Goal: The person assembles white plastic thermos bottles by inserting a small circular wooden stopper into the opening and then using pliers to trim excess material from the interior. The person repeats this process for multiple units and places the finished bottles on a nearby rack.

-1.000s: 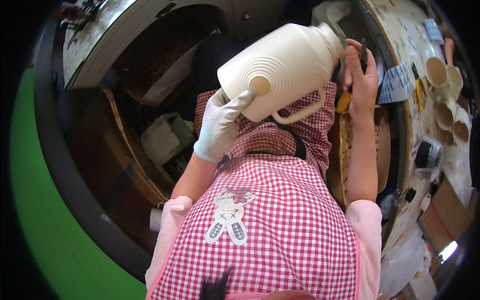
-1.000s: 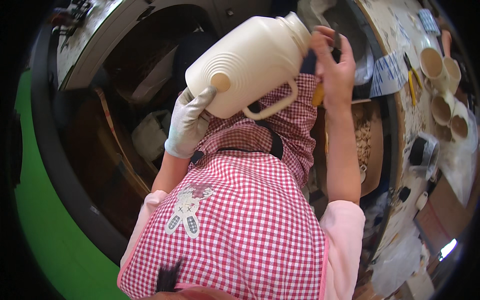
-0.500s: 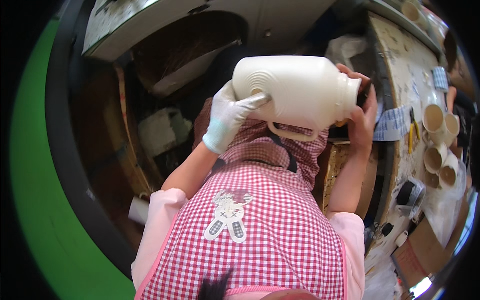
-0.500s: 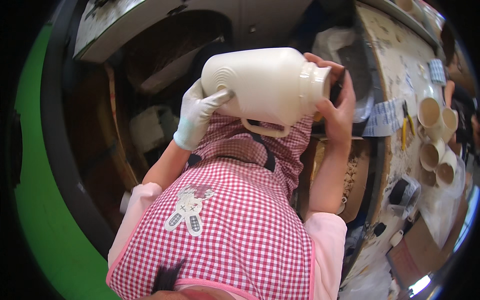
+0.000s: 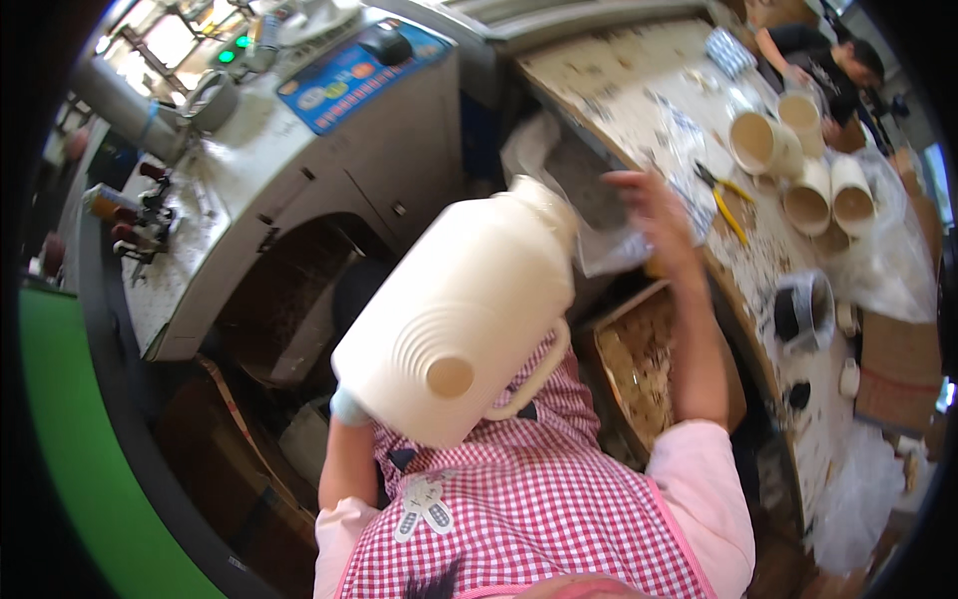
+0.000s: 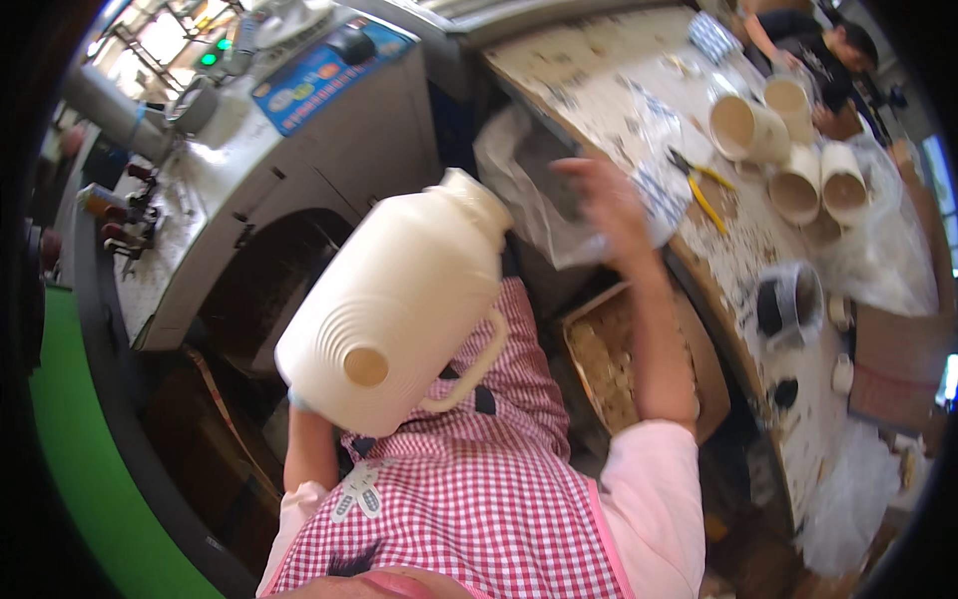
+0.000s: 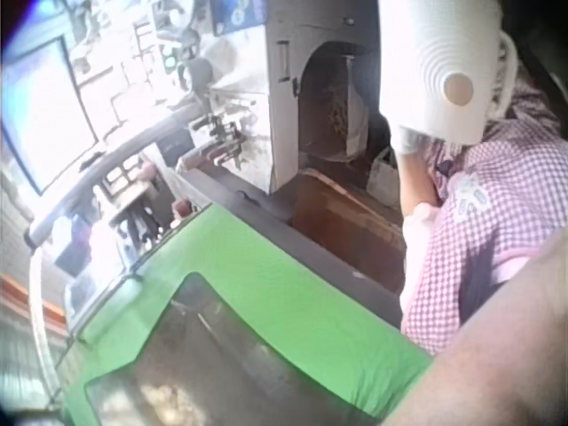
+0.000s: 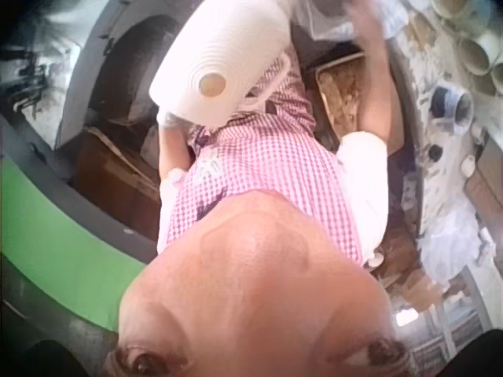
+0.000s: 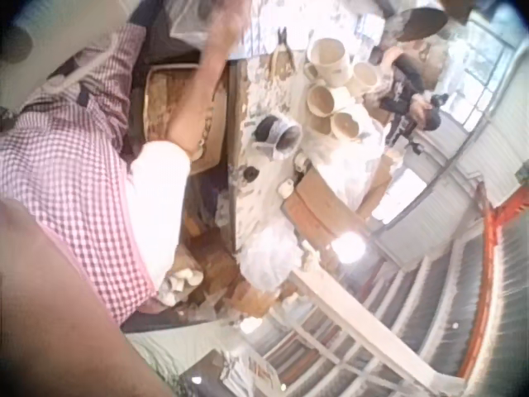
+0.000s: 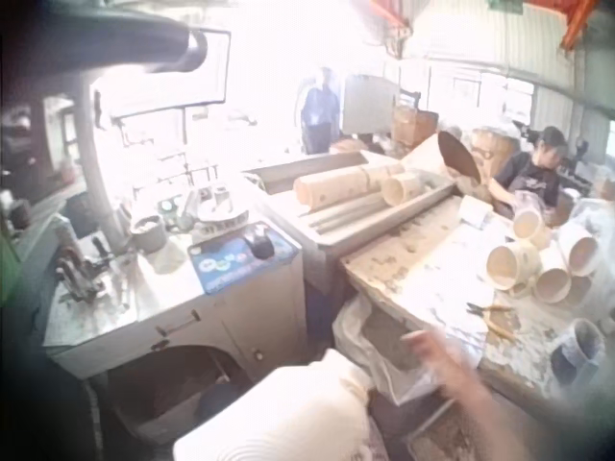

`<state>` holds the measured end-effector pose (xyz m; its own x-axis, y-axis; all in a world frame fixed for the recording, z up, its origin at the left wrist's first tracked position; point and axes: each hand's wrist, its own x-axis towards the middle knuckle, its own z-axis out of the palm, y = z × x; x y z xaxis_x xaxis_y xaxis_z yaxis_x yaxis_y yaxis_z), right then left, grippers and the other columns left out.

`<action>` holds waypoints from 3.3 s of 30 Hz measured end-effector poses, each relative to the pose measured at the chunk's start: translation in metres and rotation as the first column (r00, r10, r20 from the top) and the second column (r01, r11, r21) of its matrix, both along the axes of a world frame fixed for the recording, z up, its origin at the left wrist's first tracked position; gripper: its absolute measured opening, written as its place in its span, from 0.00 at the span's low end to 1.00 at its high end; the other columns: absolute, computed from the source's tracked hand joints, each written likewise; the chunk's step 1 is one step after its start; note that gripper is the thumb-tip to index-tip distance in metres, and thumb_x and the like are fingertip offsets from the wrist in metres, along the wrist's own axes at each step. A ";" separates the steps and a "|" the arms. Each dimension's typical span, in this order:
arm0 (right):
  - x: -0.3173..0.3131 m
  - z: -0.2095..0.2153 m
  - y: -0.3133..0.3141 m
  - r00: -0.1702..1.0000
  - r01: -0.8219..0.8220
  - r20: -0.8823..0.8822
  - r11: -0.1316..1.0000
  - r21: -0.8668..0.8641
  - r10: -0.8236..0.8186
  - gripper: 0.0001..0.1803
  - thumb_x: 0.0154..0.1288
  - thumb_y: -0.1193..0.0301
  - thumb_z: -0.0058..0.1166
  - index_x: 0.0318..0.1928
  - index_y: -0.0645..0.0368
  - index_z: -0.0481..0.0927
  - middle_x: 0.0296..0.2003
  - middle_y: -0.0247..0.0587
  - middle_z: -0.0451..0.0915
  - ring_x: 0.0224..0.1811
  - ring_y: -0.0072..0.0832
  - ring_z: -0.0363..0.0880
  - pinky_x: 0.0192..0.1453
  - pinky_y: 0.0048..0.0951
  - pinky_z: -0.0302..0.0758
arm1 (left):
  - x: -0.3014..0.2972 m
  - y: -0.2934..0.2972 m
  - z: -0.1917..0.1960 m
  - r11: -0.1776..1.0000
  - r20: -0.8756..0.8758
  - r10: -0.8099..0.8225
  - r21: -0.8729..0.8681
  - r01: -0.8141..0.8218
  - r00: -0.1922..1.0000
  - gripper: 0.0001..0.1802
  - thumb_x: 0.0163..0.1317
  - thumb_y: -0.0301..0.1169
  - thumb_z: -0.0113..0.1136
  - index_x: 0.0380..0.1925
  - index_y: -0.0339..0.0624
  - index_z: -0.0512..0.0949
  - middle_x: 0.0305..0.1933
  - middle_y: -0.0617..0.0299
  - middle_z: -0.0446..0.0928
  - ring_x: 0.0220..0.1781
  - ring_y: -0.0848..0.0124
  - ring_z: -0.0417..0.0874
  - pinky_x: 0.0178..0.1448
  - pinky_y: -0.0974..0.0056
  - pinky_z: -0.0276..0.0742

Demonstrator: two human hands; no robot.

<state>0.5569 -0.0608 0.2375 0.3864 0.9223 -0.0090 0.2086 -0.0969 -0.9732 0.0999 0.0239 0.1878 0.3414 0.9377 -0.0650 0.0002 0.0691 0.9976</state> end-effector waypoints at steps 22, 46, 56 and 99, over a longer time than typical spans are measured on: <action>-0.140 -0.069 0.057 0.734 -0.180 0.679 0.971 0.154 0.029 0.14 0.72 0.77 0.55 0.56 0.64 0.81 0.54 0.50 0.82 0.61 0.46 0.79 0.71 0.41 0.70 | -0.320 0.273 0.261 0.314 -0.168 0.933 0.811 -0.493 0.317 0.26 0.69 0.46 0.64 0.54 0.34 0.84 0.46 0.45 0.88 0.45 0.57 0.90 0.49 0.56 0.85; -0.171 -0.108 0.094 0.560 -0.221 0.828 0.969 0.115 0.029 0.12 0.64 0.80 0.58 0.48 0.58 0.84 0.49 0.38 0.85 0.53 0.39 0.80 0.59 0.38 0.71 | -0.317 0.375 0.212 0.868 -0.630 0.485 0.429 -0.249 0.606 0.19 0.70 0.39 0.59 0.53 0.38 0.83 0.43 0.62 0.86 0.41 0.75 0.84 0.44 0.67 0.82; -0.137 -0.138 0.091 0.448 -0.321 0.893 0.940 0.116 0.042 0.14 0.67 0.77 0.57 0.51 0.60 0.87 0.48 0.47 0.88 0.51 0.44 0.84 0.58 0.43 0.77 | -0.223 0.140 0.075 0.096 0.211 0.872 0.811 -0.577 0.442 0.20 0.74 0.39 0.61 0.62 0.47 0.77 0.65 0.43 0.77 0.58 0.54 0.83 0.71 0.54 0.75; -0.189 -0.056 0.004 0.907 -0.230 -0.345 0.971 0.069 0.239 0.32 0.64 0.65 0.71 0.64 0.58 0.68 0.61 0.43 0.78 0.65 0.33 0.76 0.72 0.36 0.72 | -0.029 -0.040 0.059 0.972 -0.630 0.086 0.223 0.074 0.772 0.24 0.69 0.30 0.66 0.63 0.35 0.78 0.63 0.48 0.81 0.65 0.54 0.81 0.73 0.54 0.71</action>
